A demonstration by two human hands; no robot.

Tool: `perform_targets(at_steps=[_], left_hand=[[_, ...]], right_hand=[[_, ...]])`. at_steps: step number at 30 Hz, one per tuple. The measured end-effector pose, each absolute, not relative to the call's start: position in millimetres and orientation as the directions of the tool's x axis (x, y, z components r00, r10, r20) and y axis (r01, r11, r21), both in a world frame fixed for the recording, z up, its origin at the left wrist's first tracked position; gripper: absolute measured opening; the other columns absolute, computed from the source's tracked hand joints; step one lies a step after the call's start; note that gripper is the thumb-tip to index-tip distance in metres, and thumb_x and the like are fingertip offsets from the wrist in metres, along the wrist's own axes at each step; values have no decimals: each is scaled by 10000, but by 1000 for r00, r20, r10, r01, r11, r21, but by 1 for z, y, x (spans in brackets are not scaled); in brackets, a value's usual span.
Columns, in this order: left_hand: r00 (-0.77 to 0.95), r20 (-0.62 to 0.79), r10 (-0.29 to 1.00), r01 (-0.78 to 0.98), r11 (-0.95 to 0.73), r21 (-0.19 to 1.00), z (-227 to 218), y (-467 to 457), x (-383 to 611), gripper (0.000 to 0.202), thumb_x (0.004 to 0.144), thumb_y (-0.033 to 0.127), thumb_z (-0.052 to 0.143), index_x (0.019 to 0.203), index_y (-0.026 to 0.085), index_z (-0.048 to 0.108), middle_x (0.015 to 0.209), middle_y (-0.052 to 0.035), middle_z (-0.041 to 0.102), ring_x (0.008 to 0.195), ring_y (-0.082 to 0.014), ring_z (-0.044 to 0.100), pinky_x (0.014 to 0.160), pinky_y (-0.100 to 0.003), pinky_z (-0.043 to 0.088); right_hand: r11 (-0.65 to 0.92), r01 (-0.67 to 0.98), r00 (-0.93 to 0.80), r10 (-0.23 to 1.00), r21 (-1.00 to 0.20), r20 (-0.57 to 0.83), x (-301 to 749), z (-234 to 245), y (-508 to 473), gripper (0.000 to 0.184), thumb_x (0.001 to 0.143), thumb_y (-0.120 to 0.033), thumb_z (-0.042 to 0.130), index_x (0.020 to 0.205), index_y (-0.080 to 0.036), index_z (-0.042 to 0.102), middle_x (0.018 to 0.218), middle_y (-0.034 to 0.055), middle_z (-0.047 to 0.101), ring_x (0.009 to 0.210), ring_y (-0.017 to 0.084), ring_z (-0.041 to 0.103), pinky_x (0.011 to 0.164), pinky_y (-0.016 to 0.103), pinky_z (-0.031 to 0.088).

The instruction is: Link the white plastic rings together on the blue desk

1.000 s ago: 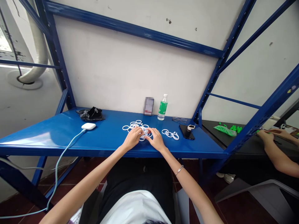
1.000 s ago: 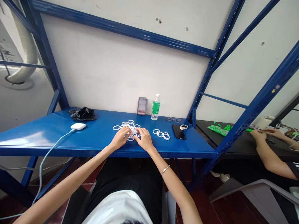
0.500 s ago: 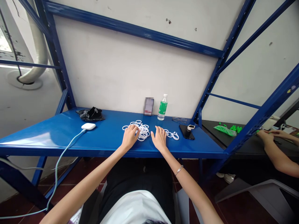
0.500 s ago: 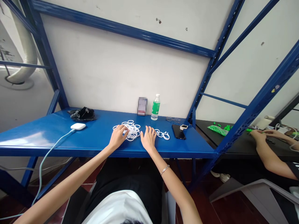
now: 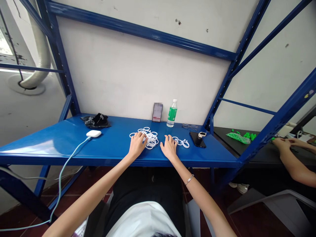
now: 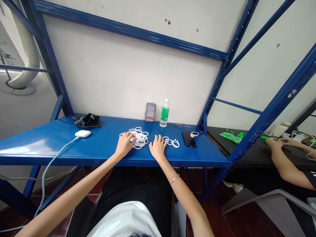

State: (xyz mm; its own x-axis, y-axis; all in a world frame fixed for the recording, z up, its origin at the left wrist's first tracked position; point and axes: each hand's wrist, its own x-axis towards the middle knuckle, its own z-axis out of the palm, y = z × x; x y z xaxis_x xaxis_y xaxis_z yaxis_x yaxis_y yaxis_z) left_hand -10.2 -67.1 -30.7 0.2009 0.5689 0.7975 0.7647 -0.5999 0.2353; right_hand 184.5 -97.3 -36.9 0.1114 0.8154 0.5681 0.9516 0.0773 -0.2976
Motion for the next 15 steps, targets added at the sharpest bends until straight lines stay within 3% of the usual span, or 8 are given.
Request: perform_targets(at_steps=[4, 8, 11, 15], left_hand=[[211, 804, 556, 769, -602, 215, -30, -68, -11, 215, 938, 308, 436, 903, 188, 611, 947, -99, 637, 904, -254, 568, 685, -343, 434], [203, 765, 611, 786, -568, 245, -29, -69, -9, 207, 927, 316, 462, 960, 174, 609, 1015, -107, 628, 969, -262, 560, 734, -356, 451], [190, 744, 640, 796, -544, 265, -28, -70, -8, 209, 915, 323, 494, 1009, 169, 600, 1069, -109, 616, 1019, -271, 547, 771, -366, 455], [218, 766, 605, 791, -569, 224, -28, -70, -7, 224, 925, 332, 488, 1053, 177, 586, 1116, -116, 598, 1053, -277, 531, 789, -374, 451]], right_hand=[[91, 962, 74, 822, -258, 565, 184, -34, -100, 390, 872, -233, 528, 1255, -168, 498, 1324, 208, 477, 1098, 374, 564, 939, 594, 381], [55, 983, 44, 857, -175, 514, 180, -24, -107, 405, 889, -122, 451, 1291, -176, 471, 1259, 160, 514, 1077, 299, 576, 890, 459, 447], [47, 987, 29, 891, -156, 453, 179, -18, -110, 510, 853, 6, 381, 1324, -178, 449, 1217, 136, 528, 1061, 252, 582, 836, 365, 473], [87, 977, 8, 897, -194, 442, 179, -16, -110, 625, 786, 84, 362, 1348, -181, 434, 1197, 126, 536, 1072, 254, 573, 819, 345, 496]])
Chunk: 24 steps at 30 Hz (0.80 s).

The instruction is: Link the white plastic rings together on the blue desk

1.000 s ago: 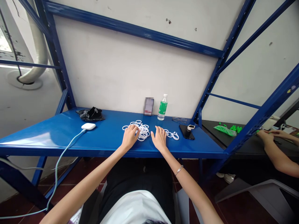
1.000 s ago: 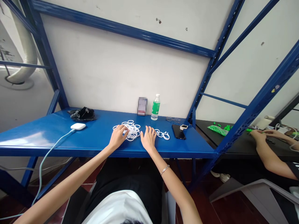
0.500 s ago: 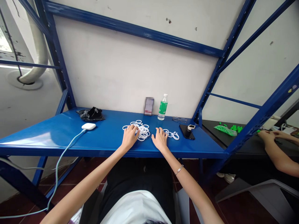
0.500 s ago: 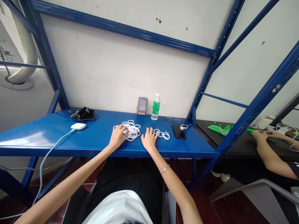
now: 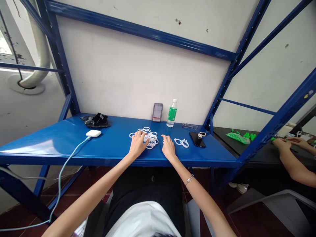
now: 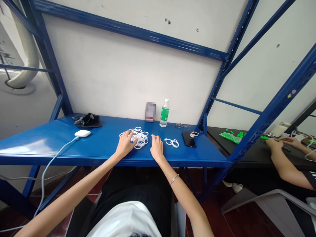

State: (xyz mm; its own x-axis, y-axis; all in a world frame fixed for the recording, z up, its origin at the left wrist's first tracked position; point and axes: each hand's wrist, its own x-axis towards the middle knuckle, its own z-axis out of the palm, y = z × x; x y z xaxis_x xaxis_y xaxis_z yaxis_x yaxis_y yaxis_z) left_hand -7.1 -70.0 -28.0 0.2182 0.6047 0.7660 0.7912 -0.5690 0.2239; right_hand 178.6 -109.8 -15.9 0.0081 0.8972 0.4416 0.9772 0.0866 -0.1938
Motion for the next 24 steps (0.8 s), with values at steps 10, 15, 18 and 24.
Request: perform_targets(at_steps=[10, 15, 18, 24], left_hand=[[444, 822, 357, 664, -747, -33, -21, -78, -6, 273, 959, 318, 451, 1180, 210, 570, 1115, -109, 600, 1033, -260, 535, 865, -396, 455], [504, 809, 302, 643, -757, -118, -20, -79, -6, 252, 957, 292, 458, 1154, 217, 597, 1081, -109, 613, 998, -255, 546, 844, -400, 451], [509, 807, 300, 625, -773, -107, -20, -77, -7, 217, 963, 284, 448, 1033, 206, 638, 1005, -94, 627, 949, -237, 551, 804, -374, 444], [525, 811, 258, 584, -803, -122, -20, -76, -9, 234, 966, 258, 439, 910, 194, 657, 947, -81, 626, 886, -215, 537, 739, -339, 426]], right_hand=[[648, 734, -329, 601, -203, 728, 173, -7, -117, 506, 933, -56, 327, 1399, -244, 388, 1187, 103, 546, 1092, 227, 525, 931, 394, 494], [761, 629, -419, 504, -159, 755, 171, -5, -120, 481, 968, -116, 337, 1416, -289, 364, 1153, 91, 569, 1047, 220, 547, 894, 394, 516], [790, 594, -442, 481, -154, 757, 170, -5, -119, 469, 972, -128, 348, 1408, -299, 360, 1185, 87, 562, 1076, 213, 547, 916, 397, 514], [750, 617, -274, 488, -238, 829, 172, -7, -118, 428, 947, -234, 470, 1366, -267, 390, 1240, 112, 502, 1072, 219, 550, 884, 390, 521]])
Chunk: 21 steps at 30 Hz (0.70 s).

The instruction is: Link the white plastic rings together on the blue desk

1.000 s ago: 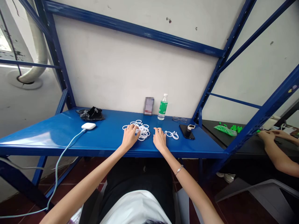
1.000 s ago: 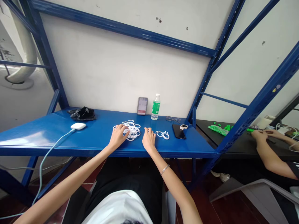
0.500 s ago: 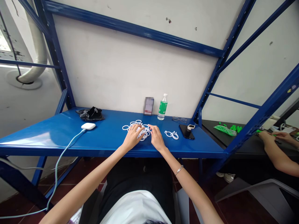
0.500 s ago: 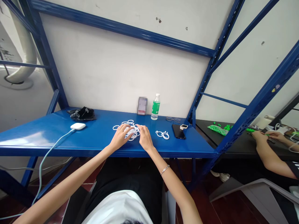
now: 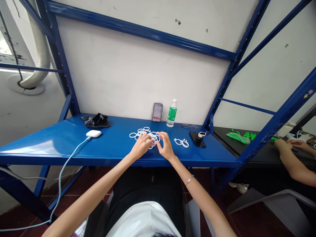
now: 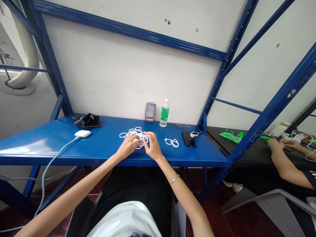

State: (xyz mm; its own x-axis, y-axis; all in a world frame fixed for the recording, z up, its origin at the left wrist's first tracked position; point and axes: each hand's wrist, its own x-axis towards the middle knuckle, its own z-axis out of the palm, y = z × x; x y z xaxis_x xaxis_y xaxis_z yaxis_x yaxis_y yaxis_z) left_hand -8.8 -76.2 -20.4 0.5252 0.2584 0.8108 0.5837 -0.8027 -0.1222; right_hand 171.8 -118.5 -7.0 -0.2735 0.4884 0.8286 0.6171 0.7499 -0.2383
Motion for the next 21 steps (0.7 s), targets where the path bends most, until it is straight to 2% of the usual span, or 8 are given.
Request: perform_targets(at_steps=[5, 9, 11, 15, 19, 21], left_hand=[[503, 839, 207, 590, -792, -158, -19, -79, -9, 226, 965, 275, 449, 899, 200, 652, 909, -69, 619, 864, -202, 536, 729, -324, 429], [462, 869, 178, 604, -781, -161, -17, -80, -9, 202, 960, 273, 469, 901, 201, 648, 886, -61, 619, 833, -189, 538, 717, -311, 441], [454, 877, 158, 604, -778, -173, -16, -80, -9, 188, 956, 266, 480, 901, 198, 647, 878, -59, 621, 813, -184, 540, 708, -306, 449], [462, 870, 175, 589, -793, -154, -14, -82, -8, 198, 961, 294, 470, 938, 187, 635, 907, -68, 639, 827, -189, 563, 713, -309, 480], [475, 840, 260, 554, -831, -56, -13, -86, -7, 229, 964, 319, 454, 1092, 180, 584, 1021, -95, 653, 952, -215, 597, 809, -342, 505], [449, 838, 310, 555, -832, 10, -14, -87, -7, 255, 963, 336, 453, 1140, 181, 552, 1036, -97, 653, 982, -225, 606, 844, -359, 504]], right_hand=[[695, 588, -45, 538, -413, 842, 173, -7, -116, 372, 923, -329, 520, 1272, -226, 443, 1189, 113, 518, 1002, 204, 561, 820, 359, 515], [688, 503, -91, 644, -524, 759, 171, -3, -117, 186, 950, -369, 459, 1024, -213, 527, 1012, 66, 571, 924, 176, 584, 799, 318, 502], [700, 466, -154, 666, -541, 730, 170, -1, -117, 201, 966, -379, 426, 925, -210, 529, 993, 58, 570, 936, 168, 587, 803, 295, 497], [708, 453, -199, 673, -542, 713, 171, -1, -117, 239, 971, -387, 424, 844, -205, 512, 1066, 73, 584, 1031, 177, 591, 854, 294, 495], [709, 503, -206, 654, -495, 728, 173, -3, -117, 209, 972, -360, 430, 860, -201, 507, 1278, 115, 544, 1214, 201, 536, 1021, 363, 436], [698, 536, -208, 654, -475, 727, 173, -3, -118, 198, 976, -349, 425, 880, -201, 515, 1361, 126, 503, 1271, 206, 502, 1057, 384, 414]])
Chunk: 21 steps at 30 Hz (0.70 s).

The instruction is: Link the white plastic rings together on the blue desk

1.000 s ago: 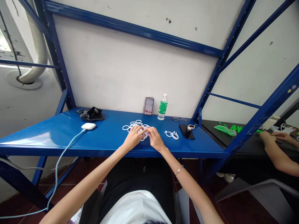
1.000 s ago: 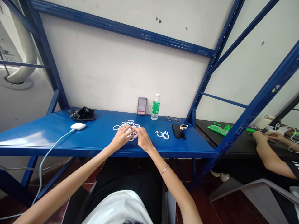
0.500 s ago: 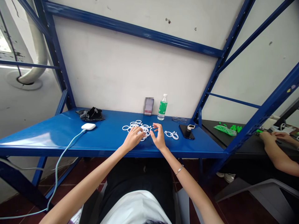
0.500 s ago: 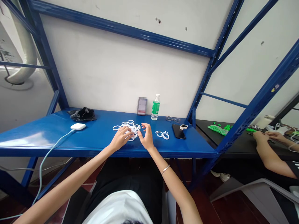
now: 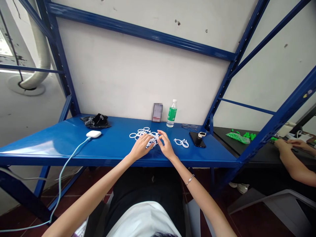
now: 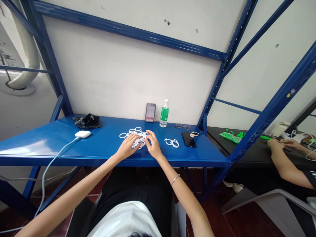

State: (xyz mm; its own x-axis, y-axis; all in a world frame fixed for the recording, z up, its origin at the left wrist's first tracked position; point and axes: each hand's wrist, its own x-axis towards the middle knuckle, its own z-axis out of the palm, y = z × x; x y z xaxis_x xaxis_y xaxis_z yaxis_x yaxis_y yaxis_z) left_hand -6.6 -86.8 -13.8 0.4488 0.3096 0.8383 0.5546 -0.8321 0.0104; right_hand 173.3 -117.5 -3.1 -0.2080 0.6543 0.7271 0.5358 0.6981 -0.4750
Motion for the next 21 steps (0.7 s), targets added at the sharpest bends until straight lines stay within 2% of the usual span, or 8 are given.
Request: perform_targets(at_steps=[4, 8, 14, 21], left_hand=[[393, 844, 365, 567, -819, 89, -15, -85, -8, 335, 960, 394, 460, 1210, 174, 496, 1021, -96, 653, 961, -232, 615, 830, -361, 508], [416, 838, 354, 565, -822, 67, -15, -83, -9, 261, 983, 356, 412, 1127, 184, 544, 1012, -89, 650, 941, -214, 607, 822, -345, 499], [384, 859, 339, 578, -814, 63, -15, -82, -9, 221, 982, 332, 420, 1036, 177, 568, 989, -83, 649, 931, -210, 583, 780, -322, 489], [416, 846, 333, 561, -826, 49, -12, -82, -9, 227, 987, 288, 387, 956, 182, 585, 948, -79, 639, 899, -205, 568, 783, -329, 478]], right_hand=[[708, 585, -300, 643, -397, 705, 172, -5, -117, 196, 985, -334, 414, 918, -205, 546, 1325, 110, 545, 1266, 199, 509, 1048, 377, 429], [718, 619, -374, 627, -320, 684, 170, -8, -115, 193, 977, -340, 442, 944, -204, 576, 1285, 108, 549, 1245, 206, 510, 1033, 371, 439], [720, 606, -298, 600, -338, 743, 172, -8, -114, 132, 952, -311, 504, 994, -200, 563, 1226, 110, 570, 1220, 214, 512, 1022, 399, 448], [705, 637, -314, 606, -312, 731, 173, -10, -113, 385, 953, -342, 508, 1319, -227, 473, 1299, 111, 553, 1253, 222, 488, 1053, 410, 438]])
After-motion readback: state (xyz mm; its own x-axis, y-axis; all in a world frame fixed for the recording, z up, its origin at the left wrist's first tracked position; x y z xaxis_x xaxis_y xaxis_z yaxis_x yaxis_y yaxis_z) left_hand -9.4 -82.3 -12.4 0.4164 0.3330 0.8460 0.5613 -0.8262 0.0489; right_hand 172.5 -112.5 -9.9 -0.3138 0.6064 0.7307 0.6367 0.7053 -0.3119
